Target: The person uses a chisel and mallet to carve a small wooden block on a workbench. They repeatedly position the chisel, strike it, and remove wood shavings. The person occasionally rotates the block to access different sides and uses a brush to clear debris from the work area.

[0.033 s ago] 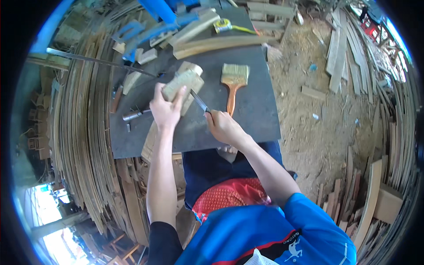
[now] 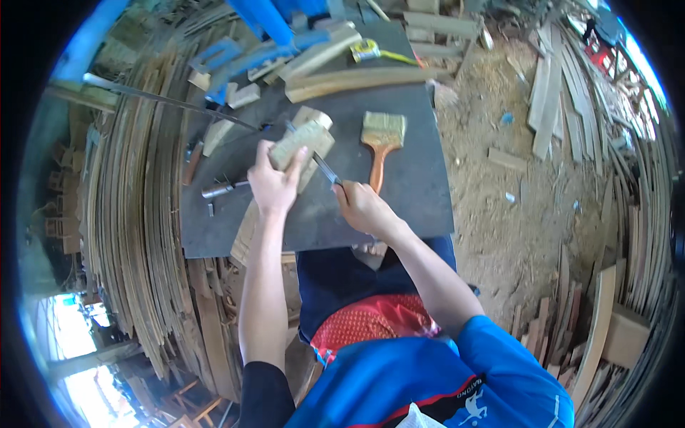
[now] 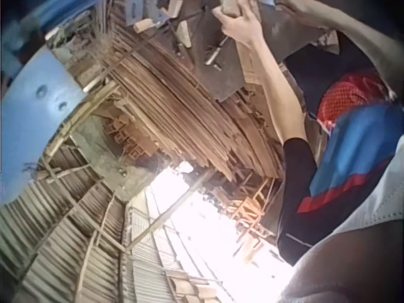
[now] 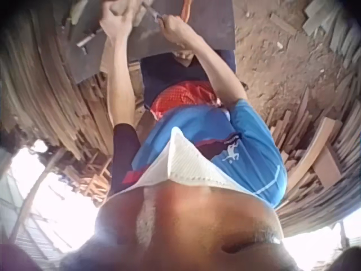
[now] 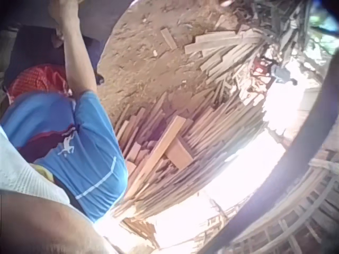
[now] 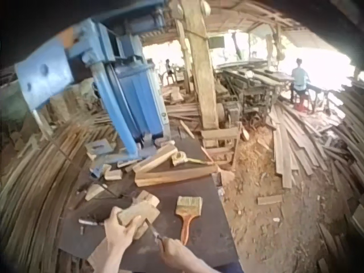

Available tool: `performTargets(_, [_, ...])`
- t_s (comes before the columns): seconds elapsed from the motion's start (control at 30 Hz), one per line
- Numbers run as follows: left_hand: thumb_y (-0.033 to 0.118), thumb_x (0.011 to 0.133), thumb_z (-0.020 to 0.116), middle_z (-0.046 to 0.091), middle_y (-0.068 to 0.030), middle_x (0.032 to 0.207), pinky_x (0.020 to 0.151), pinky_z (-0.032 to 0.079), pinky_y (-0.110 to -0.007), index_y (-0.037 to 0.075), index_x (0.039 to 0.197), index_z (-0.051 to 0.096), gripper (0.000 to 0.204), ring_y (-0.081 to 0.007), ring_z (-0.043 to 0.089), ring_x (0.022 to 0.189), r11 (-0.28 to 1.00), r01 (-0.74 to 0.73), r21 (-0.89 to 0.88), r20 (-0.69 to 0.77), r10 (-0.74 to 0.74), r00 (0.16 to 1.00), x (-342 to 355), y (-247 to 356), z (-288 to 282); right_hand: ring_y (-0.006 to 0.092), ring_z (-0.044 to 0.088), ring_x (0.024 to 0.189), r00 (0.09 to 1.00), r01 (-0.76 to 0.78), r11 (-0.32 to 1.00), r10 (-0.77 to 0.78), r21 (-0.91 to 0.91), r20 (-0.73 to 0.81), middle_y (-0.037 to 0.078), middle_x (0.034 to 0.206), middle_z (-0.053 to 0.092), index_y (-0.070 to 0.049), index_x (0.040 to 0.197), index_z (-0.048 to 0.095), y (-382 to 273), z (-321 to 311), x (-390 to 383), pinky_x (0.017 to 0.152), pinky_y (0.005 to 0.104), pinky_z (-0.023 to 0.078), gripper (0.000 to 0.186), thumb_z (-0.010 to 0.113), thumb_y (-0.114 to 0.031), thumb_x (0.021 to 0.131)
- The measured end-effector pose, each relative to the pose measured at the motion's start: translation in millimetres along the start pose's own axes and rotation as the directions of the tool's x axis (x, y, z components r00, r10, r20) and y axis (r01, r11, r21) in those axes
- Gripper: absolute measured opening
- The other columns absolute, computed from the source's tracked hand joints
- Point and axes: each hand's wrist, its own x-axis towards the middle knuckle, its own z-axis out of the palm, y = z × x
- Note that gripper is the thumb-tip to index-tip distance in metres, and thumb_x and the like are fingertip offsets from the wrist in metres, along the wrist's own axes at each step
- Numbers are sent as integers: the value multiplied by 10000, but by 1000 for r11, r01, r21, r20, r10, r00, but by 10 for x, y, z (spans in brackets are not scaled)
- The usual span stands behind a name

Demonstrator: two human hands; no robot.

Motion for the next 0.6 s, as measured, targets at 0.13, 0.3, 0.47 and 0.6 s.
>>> performTargets(0.13, [460, 827, 791, 706, -196, 766, 625, 557, -454, 65, 1003, 576, 483, -376, 725, 741, 990, 138, -5, 43, -138, 989, -48, -107, -54, 496, 623, 777, 994, 44, 998, -40, -37, 105, 303, 778, 626, 37, 894, 600, -88, -86, 58, 698, 572, 482, 274, 496, -187, 1014])
performTargets(0.3, [462, 838, 768, 726, -168, 857, 702, 570, -460, 154, 1147, 591, 471, -371, 726, 816, 984, 146, 105, 221, -166, 961, 98, 83, -266, 474, 618, 673, 989, -64, 998, 66, -20, 135, 279, 730, 609, 19, 907, 613, 147, -25, 61, 627, 524, 491, 330, 481, -251, 1043])
performTargets(0.47, [263, 876, 655, 720, -153, 898, 681, 559, -452, 108, 1187, 610, 351, -341, 722, 798, 969, -65, 238, 311, -13, 950, 346, 303, -216, 263, 538, 405, 929, -304, 949, 315, -86, 195, 160, 641, 535, 19, 971, 556, -259, -99, 131, 367, 373, 427, 417, 436, -369, 1063])
performTargets(0.6, [284, 843, 664, 724, -106, 897, 675, 534, -406, 42, 1183, 621, 419, -256, 719, 814, 820, -263, 509, 464, -4, 886, 474, 332, -106, 251, 499, 368, 902, -342, 936, 351, -82, 253, 129, 605, 511, 21, 1016, 547, -116, -87, 145, 338, 373, 388, 401, 427, -358, 1066])
